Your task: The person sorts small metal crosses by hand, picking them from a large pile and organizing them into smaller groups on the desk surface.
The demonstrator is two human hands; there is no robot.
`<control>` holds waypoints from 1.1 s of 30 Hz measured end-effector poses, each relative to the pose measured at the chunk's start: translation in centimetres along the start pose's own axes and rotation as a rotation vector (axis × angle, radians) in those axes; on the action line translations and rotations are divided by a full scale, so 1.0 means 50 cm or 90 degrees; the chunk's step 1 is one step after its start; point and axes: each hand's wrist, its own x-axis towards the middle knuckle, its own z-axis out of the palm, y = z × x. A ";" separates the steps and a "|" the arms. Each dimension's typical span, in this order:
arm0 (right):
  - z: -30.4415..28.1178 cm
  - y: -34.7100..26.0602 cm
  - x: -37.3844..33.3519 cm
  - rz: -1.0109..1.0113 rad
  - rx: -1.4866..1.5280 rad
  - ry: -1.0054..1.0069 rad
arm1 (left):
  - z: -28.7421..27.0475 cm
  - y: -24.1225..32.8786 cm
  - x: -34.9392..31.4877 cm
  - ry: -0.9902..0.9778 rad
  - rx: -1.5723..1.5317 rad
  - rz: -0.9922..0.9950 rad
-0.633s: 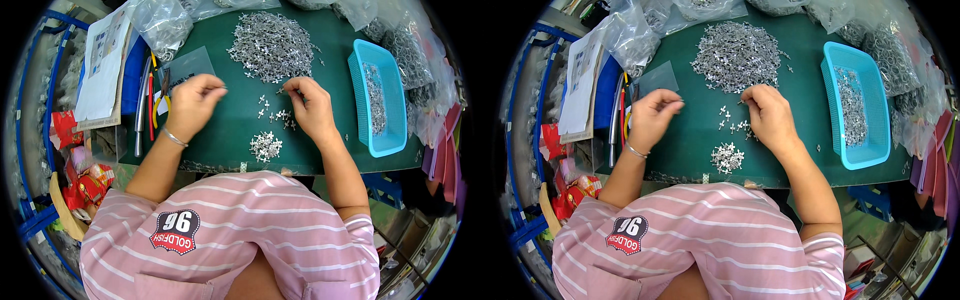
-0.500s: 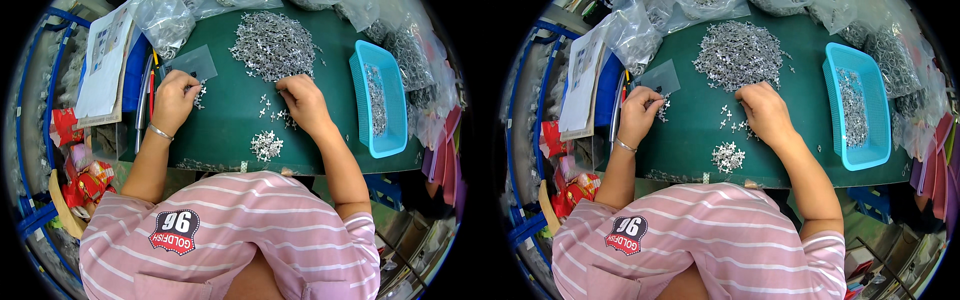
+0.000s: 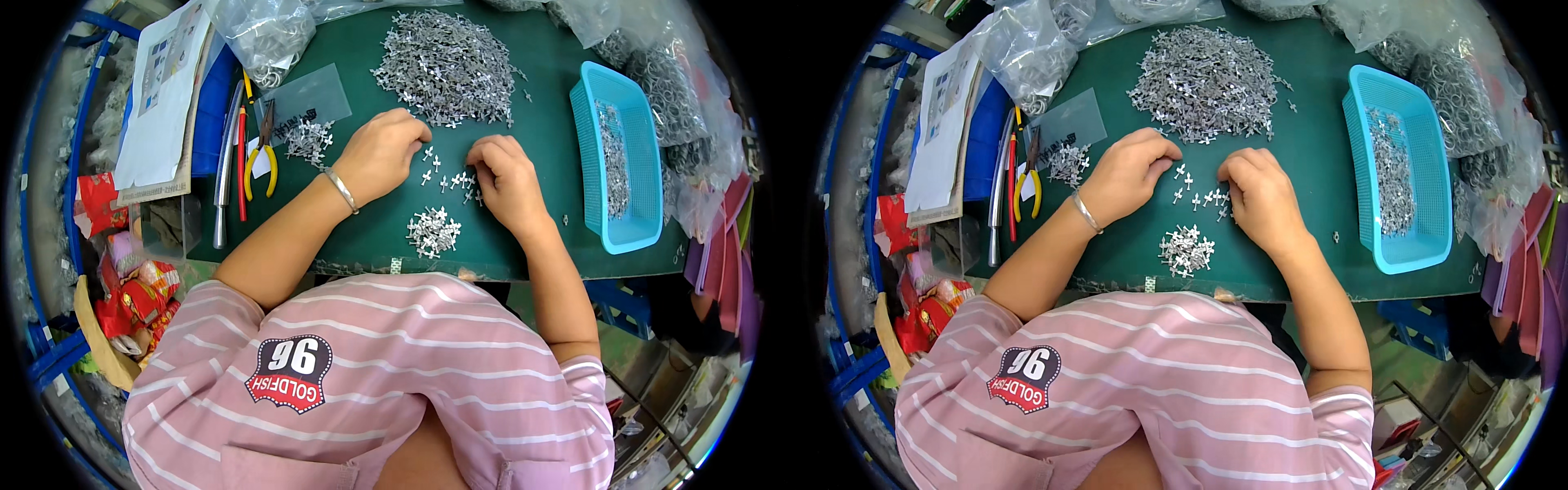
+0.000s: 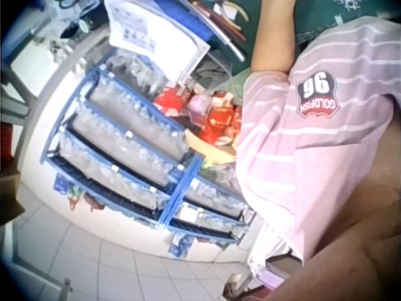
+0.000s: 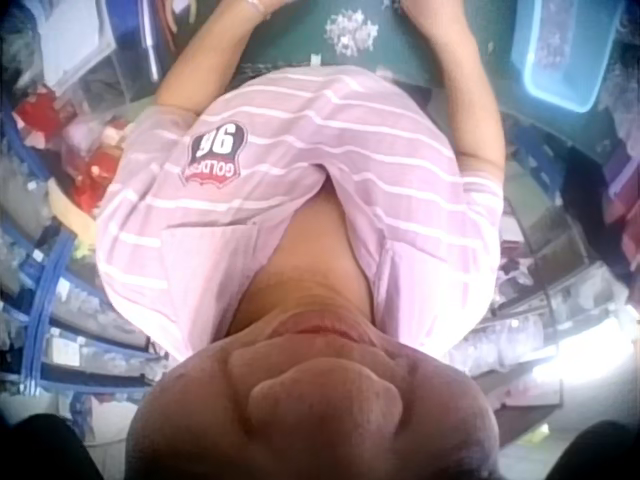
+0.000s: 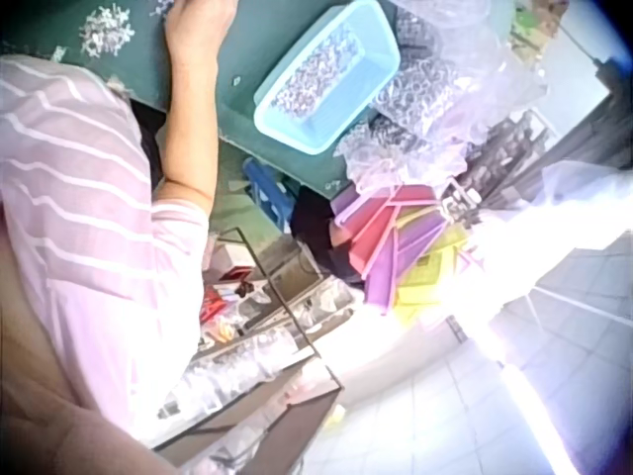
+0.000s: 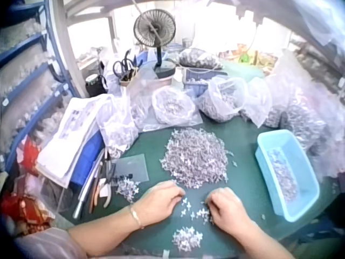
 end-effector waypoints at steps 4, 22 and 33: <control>-0.008 -0.010 0.002 0.079 0.028 0.001 | 0.012 0.000 -0.001 0.014 0.001 -0.018; -0.014 -0.055 0.111 0.159 0.247 -0.087 | 0.005 0.029 -0.017 0.039 -0.484 -0.206; -0.168 0.075 0.506 0.351 0.546 0.308 | -0.060 0.032 -0.041 0.125 -0.343 -0.183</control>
